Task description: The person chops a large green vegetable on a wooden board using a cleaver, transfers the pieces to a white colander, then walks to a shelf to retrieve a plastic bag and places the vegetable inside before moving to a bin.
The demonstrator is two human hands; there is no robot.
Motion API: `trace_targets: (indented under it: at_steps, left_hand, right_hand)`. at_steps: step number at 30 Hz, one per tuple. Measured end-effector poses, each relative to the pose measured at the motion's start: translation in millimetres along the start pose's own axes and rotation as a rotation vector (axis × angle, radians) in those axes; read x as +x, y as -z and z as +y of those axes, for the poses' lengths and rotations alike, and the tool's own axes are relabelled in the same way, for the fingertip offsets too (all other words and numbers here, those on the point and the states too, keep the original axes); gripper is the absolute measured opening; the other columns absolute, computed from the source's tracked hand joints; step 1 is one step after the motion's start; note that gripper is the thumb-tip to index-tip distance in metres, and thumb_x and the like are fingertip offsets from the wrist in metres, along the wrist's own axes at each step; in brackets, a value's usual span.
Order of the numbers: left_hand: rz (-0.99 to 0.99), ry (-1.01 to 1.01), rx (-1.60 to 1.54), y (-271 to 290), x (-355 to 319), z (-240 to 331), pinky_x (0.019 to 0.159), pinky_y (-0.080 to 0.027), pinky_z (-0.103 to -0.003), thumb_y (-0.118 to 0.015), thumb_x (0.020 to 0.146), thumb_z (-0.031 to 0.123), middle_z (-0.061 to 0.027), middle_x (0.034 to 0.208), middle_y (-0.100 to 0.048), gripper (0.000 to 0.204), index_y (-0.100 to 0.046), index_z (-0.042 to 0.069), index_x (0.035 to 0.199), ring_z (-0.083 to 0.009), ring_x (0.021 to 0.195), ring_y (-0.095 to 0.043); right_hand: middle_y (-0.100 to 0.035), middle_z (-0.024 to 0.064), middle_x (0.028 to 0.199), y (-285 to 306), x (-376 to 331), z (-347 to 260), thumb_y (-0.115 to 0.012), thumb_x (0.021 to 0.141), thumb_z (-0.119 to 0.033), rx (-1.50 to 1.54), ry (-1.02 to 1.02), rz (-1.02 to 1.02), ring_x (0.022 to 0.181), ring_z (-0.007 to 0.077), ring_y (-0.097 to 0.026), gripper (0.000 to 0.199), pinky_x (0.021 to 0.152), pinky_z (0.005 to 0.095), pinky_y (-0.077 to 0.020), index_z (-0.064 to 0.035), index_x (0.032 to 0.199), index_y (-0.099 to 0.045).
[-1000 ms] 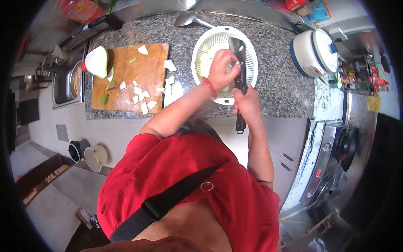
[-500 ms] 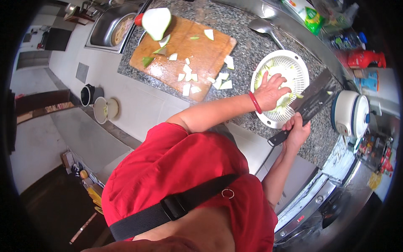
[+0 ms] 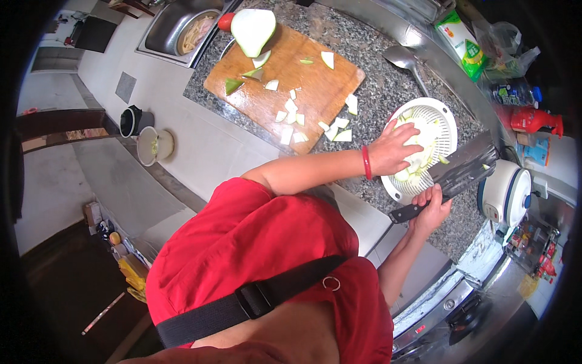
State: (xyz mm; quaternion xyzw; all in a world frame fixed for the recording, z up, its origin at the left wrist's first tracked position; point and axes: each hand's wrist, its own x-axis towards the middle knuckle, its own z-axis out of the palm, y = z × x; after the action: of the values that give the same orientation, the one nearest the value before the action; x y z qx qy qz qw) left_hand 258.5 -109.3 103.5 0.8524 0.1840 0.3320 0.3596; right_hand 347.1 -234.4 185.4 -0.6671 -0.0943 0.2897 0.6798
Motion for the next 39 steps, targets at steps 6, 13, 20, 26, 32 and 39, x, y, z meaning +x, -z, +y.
trace_targets:
  at_steps: [6, 13, 20, 26, 32, 39]
  left_hand:
    - [0.330, 0.009, 0.152, 108, -38, -72, 0.081, -0.044, -0.037, -0.065, 0.063, 0.004, -0.0139, 0.098, -0.055, 0.028, -0.060, 0.005, 0.091, -0.0297, 0.094, -0.053]
    - [0.209, 0.413, 0.681, 274, -127, -149, 0.071, -0.047, -0.038, -0.062, 0.063, 0.000, -0.0142, 0.081, -0.059, 0.019, -0.062, 0.003, 0.082, -0.0316, 0.079, -0.057]
    - [-0.014, 0.410, 0.597, 239, -135, -148, 0.070, -0.047, -0.040, -0.051, 0.072, -0.001, -0.0172, 0.084, -0.059, 0.014, -0.061, 0.001, 0.082, -0.0337, 0.081, -0.057]
    - [0.066, 0.516, 0.608, 207, -130, -154, 0.070, -0.046, -0.039, -0.051, 0.070, -0.001, -0.0186, 0.090, -0.059, 0.013, -0.058, 0.000, 0.081, -0.0362, 0.085, -0.056]
    - [0.125, 0.604, 0.031, 209, -121, -141, 0.067, -0.047, -0.039, -0.054, 0.067, 0.001, -0.0176, 0.076, -0.059, 0.021, -0.063, 0.002, 0.086, -0.0339, 0.075, -0.057]
    - [0.065, 0.412, 0.799, 275, -126, -165, 0.077, -0.044, -0.040, -0.058, 0.065, 0.005, -0.0141, 0.085, -0.059, 0.021, -0.061, 0.005, 0.087, -0.0319, 0.080, -0.055]
  right_hand:
    - [-0.037, -0.0005, 0.053, -8, -11, 4, -0.051, 0.085, -0.006, -0.063, -0.094, -0.094, 0.041, 0.0095, -0.036, 0.012, 0.037, 0.0255, -0.0338, -0.0045, 0.079, -0.041]
    - [-0.054, 0.0147, 0.059, -62, -44, 43, -0.061, 0.079, -0.020, -1.034, 0.067, -0.835, 0.049, 0.0228, -0.052, 0.028, 0.051, 0.0360, -0.0423, 0.0003, 0.096, -0.056]
    - [-0.059, 0.0223, 0.072, -112, -49, 92, -0.059, 0.078, -0.022, -1.369, 0.266, -1.289, 0.073, 0.0405, -0.057, 0.023, 0.065, 0.0482, -0.0449, -0.0030, 0.088, -0.053]
    - [-0.059, 0.0225, 0.073, -118, -35, 107, -0.059, 0.077, -0.023, -1.375, 0.254, -1.247, 0.075, 0.0404, -0.057, 0.024, 0.067, 0.0481, -0.0451, -0.0027, 0.089, -0.054]
    - [-0.059, 0.0229, 0.073, -131, -29, 88, -0.059, 0.078, -0.021, -1.392, 0.068, -1.096, 0.074, 0.0404, -0.058, 0.022, 0.067, 0.0472, -0.0459, -0.0025, 0.089, -0.054]
    - [-0.059, 0.0229, 0.073, -144, -35, 91, -0.057, 0.080, -0.021, -1.384, 0.209, -0.915, 0.072, 0.0410, -0.058, 0.021, 0.065, 0.0478, -0.0461, -0.0022, 0.090, -0.054]
